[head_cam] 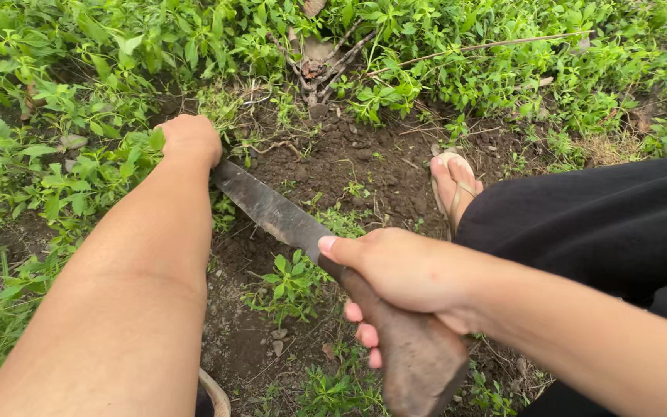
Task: The person uses a machete to cut and remove weeds from a garden bed. They repeatedly grasp clumps of weeds with one hand and slice near the base with the other, clearing small patches of soil.
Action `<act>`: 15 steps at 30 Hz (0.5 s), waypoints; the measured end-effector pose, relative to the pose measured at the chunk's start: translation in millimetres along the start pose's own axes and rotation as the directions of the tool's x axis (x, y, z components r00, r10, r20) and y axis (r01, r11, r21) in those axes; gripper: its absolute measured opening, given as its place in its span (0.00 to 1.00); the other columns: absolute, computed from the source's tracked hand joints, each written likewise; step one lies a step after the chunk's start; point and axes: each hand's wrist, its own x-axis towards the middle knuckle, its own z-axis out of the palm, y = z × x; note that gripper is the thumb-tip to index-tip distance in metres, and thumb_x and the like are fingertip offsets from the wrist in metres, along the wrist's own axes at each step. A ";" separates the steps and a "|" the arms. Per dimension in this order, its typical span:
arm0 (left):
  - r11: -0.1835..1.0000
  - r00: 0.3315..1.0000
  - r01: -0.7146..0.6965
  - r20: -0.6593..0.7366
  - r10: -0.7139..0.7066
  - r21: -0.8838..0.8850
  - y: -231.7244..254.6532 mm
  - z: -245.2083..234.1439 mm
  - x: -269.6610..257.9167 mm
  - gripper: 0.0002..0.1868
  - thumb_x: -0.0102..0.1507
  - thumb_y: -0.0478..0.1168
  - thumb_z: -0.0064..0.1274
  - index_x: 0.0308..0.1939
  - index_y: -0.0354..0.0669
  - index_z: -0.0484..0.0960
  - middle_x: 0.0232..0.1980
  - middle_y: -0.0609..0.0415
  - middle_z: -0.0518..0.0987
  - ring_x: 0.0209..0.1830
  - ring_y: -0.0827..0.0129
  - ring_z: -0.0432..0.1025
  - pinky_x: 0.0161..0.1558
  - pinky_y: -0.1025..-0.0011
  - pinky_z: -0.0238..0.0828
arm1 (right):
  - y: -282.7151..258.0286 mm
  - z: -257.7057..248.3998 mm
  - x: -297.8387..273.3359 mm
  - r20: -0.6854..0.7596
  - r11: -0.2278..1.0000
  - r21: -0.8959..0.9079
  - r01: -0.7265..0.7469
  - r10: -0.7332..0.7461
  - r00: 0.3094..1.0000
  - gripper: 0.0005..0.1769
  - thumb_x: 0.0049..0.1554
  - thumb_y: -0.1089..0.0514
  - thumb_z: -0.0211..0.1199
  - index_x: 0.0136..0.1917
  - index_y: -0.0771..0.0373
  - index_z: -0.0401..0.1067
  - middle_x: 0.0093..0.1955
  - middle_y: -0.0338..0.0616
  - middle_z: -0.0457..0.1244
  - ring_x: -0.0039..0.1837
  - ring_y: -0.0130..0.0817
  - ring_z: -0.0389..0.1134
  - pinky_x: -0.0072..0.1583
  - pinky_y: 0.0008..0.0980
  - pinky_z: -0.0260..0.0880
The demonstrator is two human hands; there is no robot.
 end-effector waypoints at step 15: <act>0.994 0.997 0.066 0.040 -0.063 -0.089 10.5 -21.9 -2.7 0.20 0.55 0.38 0.64 0.51 0.39 0.87 0.57 0.39 0.82 0.57 0.51 0.78 0.55 0.61 0.75 | 6.4 8.2 69.3 -0.181 0.810 -0.565 0.160 -0.310 0.933 0.27 0.64 0.38 0.49 0.58 0.65 0.62 0.34 0.51 0.64 0.34 0.48 0.68 0.40 0.54 0.76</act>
